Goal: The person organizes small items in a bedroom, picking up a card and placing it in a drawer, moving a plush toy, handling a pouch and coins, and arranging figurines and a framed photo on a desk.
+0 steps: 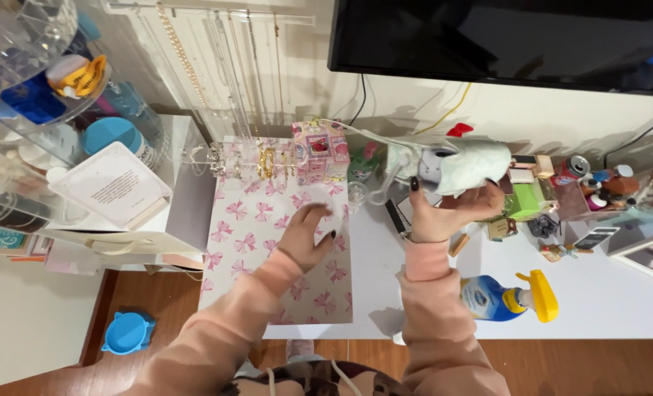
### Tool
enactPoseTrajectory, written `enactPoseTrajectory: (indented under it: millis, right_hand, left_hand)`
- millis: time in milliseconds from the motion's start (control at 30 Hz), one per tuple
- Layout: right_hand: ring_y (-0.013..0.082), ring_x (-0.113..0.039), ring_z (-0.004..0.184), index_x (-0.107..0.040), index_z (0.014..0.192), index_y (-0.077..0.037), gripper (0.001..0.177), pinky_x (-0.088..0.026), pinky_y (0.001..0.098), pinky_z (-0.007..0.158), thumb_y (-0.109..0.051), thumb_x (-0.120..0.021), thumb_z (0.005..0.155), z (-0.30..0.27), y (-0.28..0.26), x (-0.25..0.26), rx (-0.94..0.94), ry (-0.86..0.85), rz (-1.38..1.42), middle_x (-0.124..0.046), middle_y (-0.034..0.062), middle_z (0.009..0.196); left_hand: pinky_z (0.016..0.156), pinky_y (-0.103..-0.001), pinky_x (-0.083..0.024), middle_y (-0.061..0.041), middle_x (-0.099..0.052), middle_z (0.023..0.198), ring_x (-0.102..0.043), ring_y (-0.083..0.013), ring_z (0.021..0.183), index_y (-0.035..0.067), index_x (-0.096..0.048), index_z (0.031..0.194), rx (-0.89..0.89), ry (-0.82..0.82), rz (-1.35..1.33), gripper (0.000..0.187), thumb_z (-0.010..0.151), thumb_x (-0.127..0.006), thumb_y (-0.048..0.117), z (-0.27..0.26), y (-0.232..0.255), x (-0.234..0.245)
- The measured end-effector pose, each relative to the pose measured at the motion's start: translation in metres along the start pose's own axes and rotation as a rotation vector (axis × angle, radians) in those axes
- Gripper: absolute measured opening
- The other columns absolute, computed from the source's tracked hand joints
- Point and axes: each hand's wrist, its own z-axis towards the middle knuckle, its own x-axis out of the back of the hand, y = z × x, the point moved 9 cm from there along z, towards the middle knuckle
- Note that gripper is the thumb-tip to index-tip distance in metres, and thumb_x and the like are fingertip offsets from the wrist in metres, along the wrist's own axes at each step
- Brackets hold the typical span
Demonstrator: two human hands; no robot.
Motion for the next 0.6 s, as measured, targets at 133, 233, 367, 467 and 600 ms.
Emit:
enactPoseTrajectory:
  millis: [133, 233, 367, 467, 600]
  right_hand:
    - [0.0305, -0.037, 0.116, -0.024, 0.121, -0.015, 0.094, -0.037, 0.0617, 0.093, -0.005, -0.093, 0.059, 0.004, -0.008, 0.004, 0.045, -0.016, 0.003, -0.031, 0.0116, 0.123]
    - [0.0313, -0.038, 0.115, -0.020, 0.123, -0.014, 0.093, -0.037, 0.0637, 0.093, 0.001, -0.088, 0.062, 0.015, -0.015, 0.008, 0.082, -0.027, 0.004, -0.028, 0.0117, 0.122]
    - [0.0299, -0.036, 0.113, -0.019, 0.122, -0.014, 0.096, -0.035, 0.0618, 0.100, -0.018, -0.093, 0.061, 0.026, -0.031, 0.015, 0.171, -0.040, -0.063, -0.030, 0.0130, 0.117]
    - [0.0309, -0.036, 0.114, -0.020, 0.121, -0.012, 0.095, -0.034, 0.0603, 0.100, -0.021, -0.093, 0.061, 0.025, -0.028, 0.019, 0.147, -0.074, -0.065, -0.028, 0.0127, 0.116]
    - [0.0345, -0.036, 0.118, -0.020, 0.124, -0.014, 0.096, -0.033, 0.0609, 0.101, -0.024, -0.091, 0.061, 0.022, -0.031, 0.013, 0.084, -0.149, -0.005, -0.030, 0.0144, 0.121]
  left_hand:
    - [0.090, -0.043, -0.050, -0.016, -0.053, 0.119, -0.056, -0.0379, 0.109, 0.012, -0.055, 0.117, -0.023, -0.010, -0.014, 0.042, 0.078, -0.064, 0.022, 0.017, 0.016, -0.005]
    - [0.091, -0.047, -0.049, -0.019, -0.051, 0.119, -0.055, -0.0411, 0.110, 0.009, -0.051, 0.122, -0.053, -0.003, -0.050, 0.049, 0.076, -0.065, 0.022, 0.025, 0.017, -0.015]
    - [0.099, -0.045, -0.042, -0.021, -0.048, 0.124, -0.050, -0.0405, 0.117, 0.009, -0.042, 0.132, -0.001, 0.012, -0.084, 0.065, 0.074, -0.066, 0.022, 0.043, 0.025, -0.015]
    - [0.103, -0.051, -0.037, -0.026, -0.041, 0.130, -0.041, -0.0466, 0.123, 0.003, -0.031, 0.139, -0.003, 0.069, -0.059, 0.075, 0.074, -0.067, 0.016, 0.058, 0.033, -0.012]
    - [0.108, -0.050, -0.029, -0.023, -0.029, 0.141, -0.027, -0.0408, 0.133, 0.010, -0.033, 0.138, 0.078, -0.123, 0.458, 0.079, 0.072, -0.071, 0.029, 0.079, 0.010, -0.043]
